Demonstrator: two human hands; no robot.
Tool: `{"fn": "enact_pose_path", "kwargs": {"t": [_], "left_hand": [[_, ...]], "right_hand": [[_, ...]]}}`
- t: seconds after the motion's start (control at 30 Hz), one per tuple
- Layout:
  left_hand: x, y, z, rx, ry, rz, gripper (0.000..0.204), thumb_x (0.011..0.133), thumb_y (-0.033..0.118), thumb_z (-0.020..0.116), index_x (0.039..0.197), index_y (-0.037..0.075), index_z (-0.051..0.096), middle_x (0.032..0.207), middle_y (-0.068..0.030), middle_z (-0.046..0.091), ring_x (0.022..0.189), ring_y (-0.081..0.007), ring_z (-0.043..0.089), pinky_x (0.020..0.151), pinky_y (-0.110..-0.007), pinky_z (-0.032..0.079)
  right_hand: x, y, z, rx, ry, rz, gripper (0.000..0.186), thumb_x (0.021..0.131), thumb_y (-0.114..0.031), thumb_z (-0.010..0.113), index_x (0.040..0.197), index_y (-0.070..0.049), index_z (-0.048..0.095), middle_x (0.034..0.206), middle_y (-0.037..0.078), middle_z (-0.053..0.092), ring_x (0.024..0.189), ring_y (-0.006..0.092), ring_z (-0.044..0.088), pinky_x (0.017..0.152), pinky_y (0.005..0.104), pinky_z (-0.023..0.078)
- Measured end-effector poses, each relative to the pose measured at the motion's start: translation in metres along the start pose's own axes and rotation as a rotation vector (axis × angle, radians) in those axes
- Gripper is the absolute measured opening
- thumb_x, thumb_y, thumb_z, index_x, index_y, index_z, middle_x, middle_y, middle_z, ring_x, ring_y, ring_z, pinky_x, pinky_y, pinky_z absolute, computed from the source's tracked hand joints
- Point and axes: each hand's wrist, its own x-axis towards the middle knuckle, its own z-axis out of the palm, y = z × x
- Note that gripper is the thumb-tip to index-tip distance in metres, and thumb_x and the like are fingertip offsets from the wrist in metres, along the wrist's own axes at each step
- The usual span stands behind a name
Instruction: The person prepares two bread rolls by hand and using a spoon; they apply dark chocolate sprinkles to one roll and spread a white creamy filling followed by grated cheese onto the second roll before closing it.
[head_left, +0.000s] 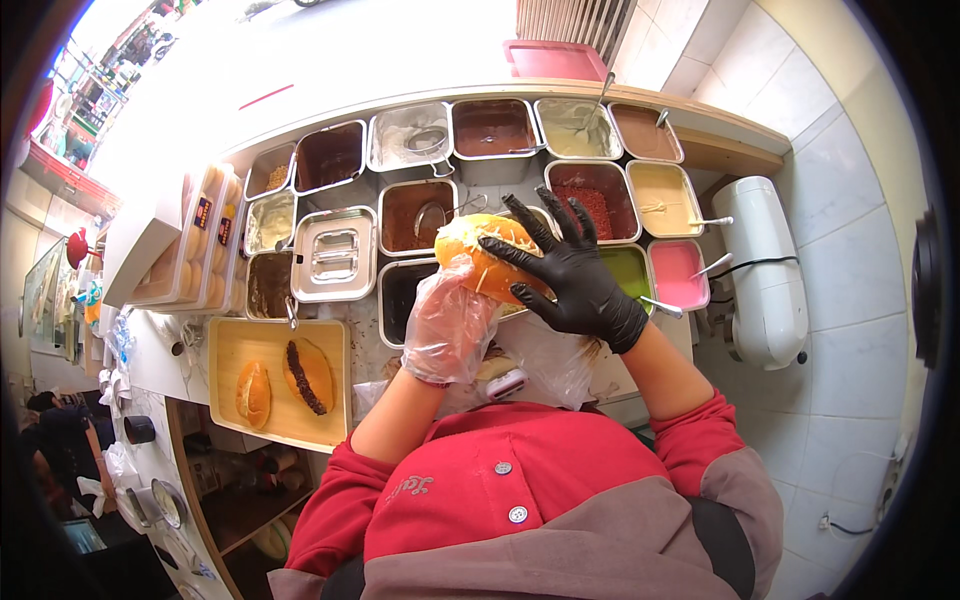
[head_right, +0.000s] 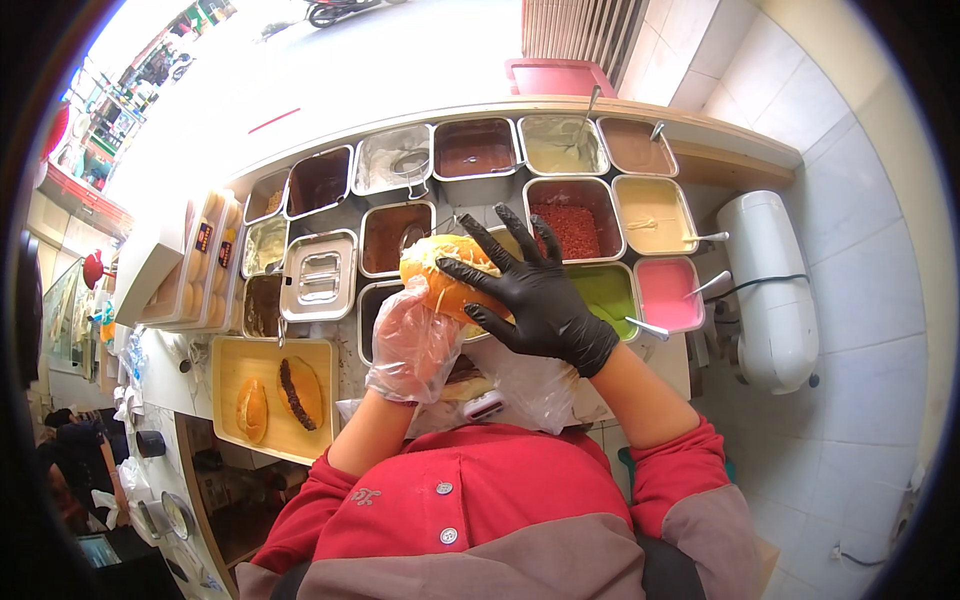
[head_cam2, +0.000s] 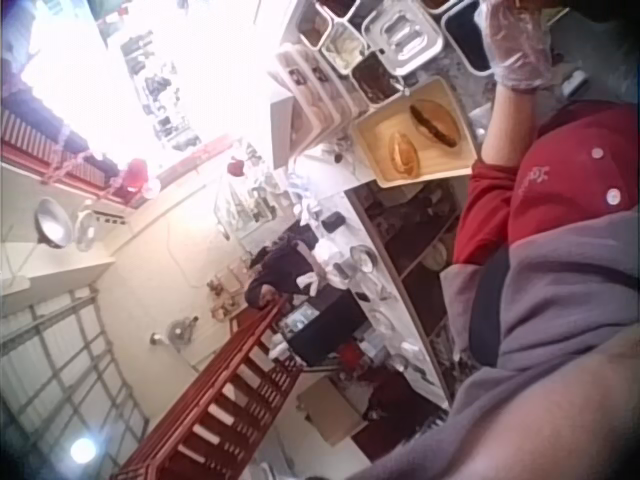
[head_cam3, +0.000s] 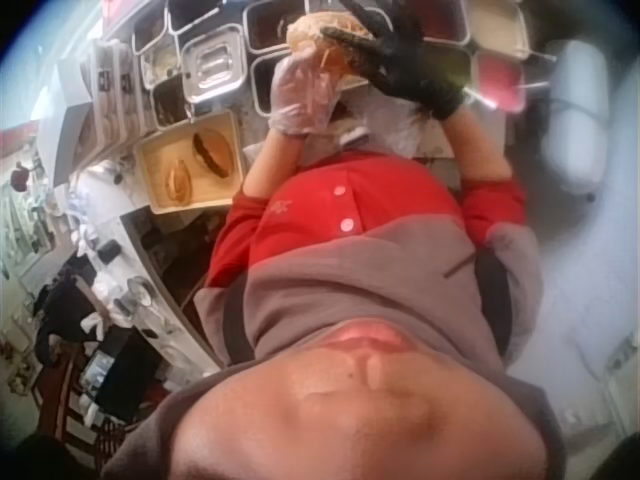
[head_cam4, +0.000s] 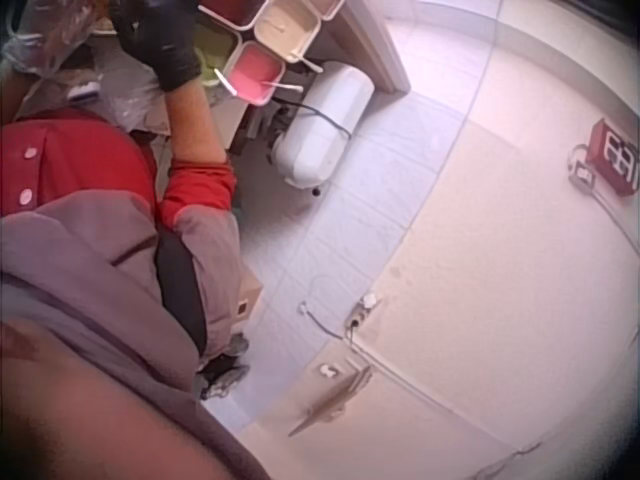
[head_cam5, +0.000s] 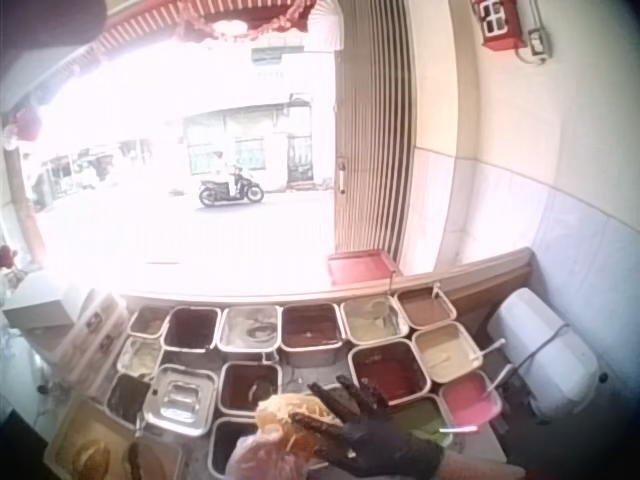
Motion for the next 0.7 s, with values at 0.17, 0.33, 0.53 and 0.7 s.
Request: {"fn": "enact_pose_path", "kwargs": {"t": [0.17, 0.33, 0.53, 0.7], "left_hand": [[0.0, 0.0, 0.002, 0.066, 0.025, -0.013, 0.05, 0.086, 0.016, 0.054, 0.131, 0.0, 0.04, 0.129, -0.0153, 0.05, 0.12, -0.0273, 0.049, 0.103, -0.041, 0.039], [0.0, -0.001, 0.003, 0.095, 0.033, -0.008, 0.045, 0.09, 0.019, 0.054, 0.129, 0.001, 0.043, 0.126, -0.0128, 0.054, 0.117, -0.0258, 0.052, 0.102, -0.04, 0.04], [0.005, -0.002, -0.008, -0.001, 0.146, -0.026, 0.042, 0.096, 0.03, 0.049, 0.131, 0.007, 0.044, 0.126, -0.0116, 0.054, 0.118, -0.0251, 0.052, 0.103, -0.04, 0.039], [0.005, -0.004, 0.003, 0.094, 0.047, -0.025, 0.048, 0.096, 0.039, 0.045, 0.132, 0.007, 0.042, 0.128, -0.012, 0.053, 0.119, -0.0267, 0.051, 0.101, -0.041, 0.042]], "right_hand": [[0.001, -0.002, -0.004, -0.022, -0.006, -0.003, 0.049, 0.092, -0.046, 0.043, 0.139, -0.03, 0.044, 0.153, 0.011, 0.022, 0.142, 0.0363, 0.008, 0.112, 0.0497, -0.006], [0.008, -0.003, -0.003, -0.064, -0.026, -0.041, 0.051, 0.094, -0.046, 0.04, 0.14, -0.026, 0.043, 0.153, 0.013, 0.022, 0.142, 0.0366, 0.01, 0.112, 0.0492, -0.005], [0.01, 0.005, -0.014, 0.272, -0.049, 0.0, 0.054, 0.093, -0.042, 0.04, 0.141, -0.017, 0.04, 0.151, 0.02, 0.021, 0.139, 0.041, 0.013, 0.111, 0.051, -0.001], [0.011, -0.002, -0.003, -0.088, -0.023, -0.076, 0.052, 0.094, -0.048, 0.039, 0.141, -0.026, 0.041, 0.151, 0.017, 0.024, 0.14, 0.0401, 0.013, 0.112, 0.05, -0.002]]}}
